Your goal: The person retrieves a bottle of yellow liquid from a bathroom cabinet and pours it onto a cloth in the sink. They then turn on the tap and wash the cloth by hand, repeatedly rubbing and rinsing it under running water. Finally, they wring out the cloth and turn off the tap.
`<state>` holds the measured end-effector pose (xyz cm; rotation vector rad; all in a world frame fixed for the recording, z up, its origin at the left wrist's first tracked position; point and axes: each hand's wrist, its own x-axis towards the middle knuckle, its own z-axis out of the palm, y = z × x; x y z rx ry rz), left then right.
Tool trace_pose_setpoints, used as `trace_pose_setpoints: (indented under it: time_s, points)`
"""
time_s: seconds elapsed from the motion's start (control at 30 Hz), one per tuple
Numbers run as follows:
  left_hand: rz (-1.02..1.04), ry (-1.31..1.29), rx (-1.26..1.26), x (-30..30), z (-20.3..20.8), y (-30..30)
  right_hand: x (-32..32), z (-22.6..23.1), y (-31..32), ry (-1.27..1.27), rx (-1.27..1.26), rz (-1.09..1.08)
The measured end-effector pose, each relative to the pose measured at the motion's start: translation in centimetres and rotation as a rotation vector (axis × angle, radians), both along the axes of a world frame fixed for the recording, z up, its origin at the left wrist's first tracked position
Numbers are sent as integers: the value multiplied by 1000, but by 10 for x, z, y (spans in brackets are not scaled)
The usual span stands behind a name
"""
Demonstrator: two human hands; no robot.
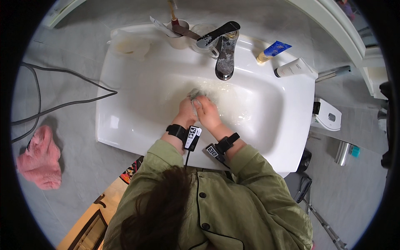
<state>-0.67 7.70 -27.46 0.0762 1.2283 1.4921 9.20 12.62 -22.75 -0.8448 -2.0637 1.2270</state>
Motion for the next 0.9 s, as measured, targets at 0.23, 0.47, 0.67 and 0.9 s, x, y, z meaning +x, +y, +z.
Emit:
trace_pose_setpoints:
  time_s: [0.23, 0.47, 0.67, 0.9]
  points:
    - [181, -249, -271, 25, 3, 17, 8, -37, 19, -337, 4, -102]
    - [-135, -103, -718, 9, 19, -2, 29, -39, 70, -825, -128, -657]
    - [-13, -338, -485, 9, 19, 8, 18, -22, 31, -836, 65, 69]
    - [-55, -422, -439, 7, 46, 14, -1, -40, 28, -609, -306, -210]
